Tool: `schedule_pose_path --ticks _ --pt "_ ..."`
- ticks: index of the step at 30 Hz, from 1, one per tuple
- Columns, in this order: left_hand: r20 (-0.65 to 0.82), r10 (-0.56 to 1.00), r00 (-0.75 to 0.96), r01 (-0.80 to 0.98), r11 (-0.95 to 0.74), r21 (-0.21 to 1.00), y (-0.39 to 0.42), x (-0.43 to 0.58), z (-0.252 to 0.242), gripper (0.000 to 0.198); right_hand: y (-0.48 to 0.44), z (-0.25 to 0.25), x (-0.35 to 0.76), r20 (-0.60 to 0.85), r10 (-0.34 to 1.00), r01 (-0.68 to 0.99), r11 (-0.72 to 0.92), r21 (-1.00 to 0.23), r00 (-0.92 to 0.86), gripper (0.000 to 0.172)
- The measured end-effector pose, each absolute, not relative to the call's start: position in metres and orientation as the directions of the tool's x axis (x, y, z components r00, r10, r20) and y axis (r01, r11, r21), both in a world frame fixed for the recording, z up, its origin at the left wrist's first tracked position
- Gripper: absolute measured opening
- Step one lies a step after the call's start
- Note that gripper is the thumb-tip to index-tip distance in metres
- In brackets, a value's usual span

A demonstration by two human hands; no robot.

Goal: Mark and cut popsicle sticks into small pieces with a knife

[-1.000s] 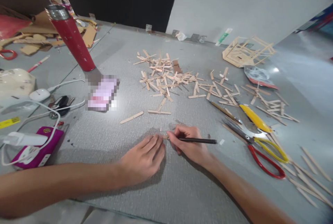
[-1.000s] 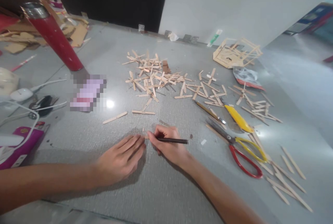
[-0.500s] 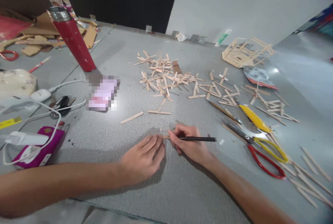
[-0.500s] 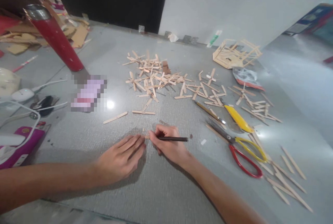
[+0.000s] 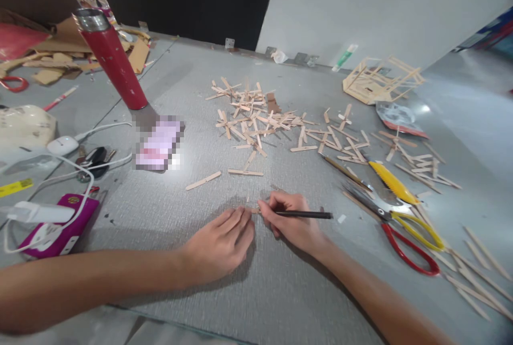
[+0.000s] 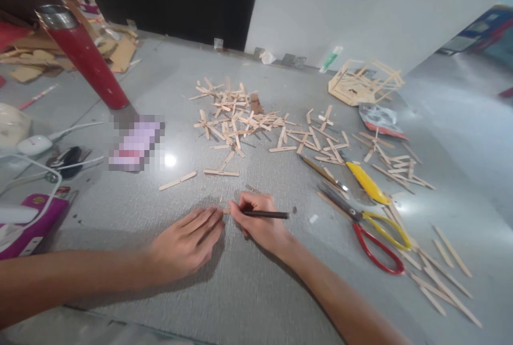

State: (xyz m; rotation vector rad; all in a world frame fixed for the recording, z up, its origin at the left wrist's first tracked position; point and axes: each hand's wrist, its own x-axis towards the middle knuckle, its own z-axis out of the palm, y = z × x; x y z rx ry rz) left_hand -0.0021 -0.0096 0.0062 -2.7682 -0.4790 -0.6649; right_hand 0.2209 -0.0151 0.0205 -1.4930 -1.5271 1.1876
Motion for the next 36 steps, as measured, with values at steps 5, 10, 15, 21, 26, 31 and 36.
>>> schedule_pose_path --ticks 5,10,15,21,26,31,36 --pt "0.443 0.261 0.858 0.356 -0.923 -0.146 -0.0095 -0.0029 0.0067 0.034 -0.0153 0.0192 0.2219 -0.112 0.987 0.375 -0.06 -0.925 -0.118 0.047" --pt "0.46 0.259 0.849 0.363 -0.919 -0.154 -0.0088 -0.0021 0.0074 0.033 -0.015 0.0195 0.2215 -0.101 0.987 0.375 -0.047 -0.926 -0.125 0.047" --pt "0.462 0.258 0.848 0.367 -0.916 -0.161 -0.0085 -0.0021 0.0096 0.033 -0.0136 0.0198 0.2225 -0.119 0.985 0.307 -0.074 -0.949 -0.129 0.046" --pt "0.425 0.253 0.869 0.362 -0.911 -0.197 -0.0086 -0.0033 0.0116 0.033 -0.0131 0.0186 0.2244 -0.142 0.983 0.306 -0.102 -0.946 -0.113 0.043" --pt "0.417 0.251 0.874 0.359 -0.911 -0.202 -0.0083 -0.0031 0.0109 0.034 -0.015 0.0178 0.2246 -0.143 0.984 0.32 -0.103 -0.942 -0.104 0.044" --pt "0.402 0.244 0.882 0.343 -0.919 -0.193 -0.0082 -0.0035 0.0132 0.035 -0.0151 0.0185 0.2242 -0.143 0.984 0.317 -0.104 -0.943 -0.102 0.043" --pt "0.422 0.252 0.871 0.36 -0.911 -0.2 -0.008 -0.0033 0.0126 0.033 -0.0145 0.0195 0.2233 -0.136 0.986 0.323 -0.097 -0.941 -0.099 0.044"
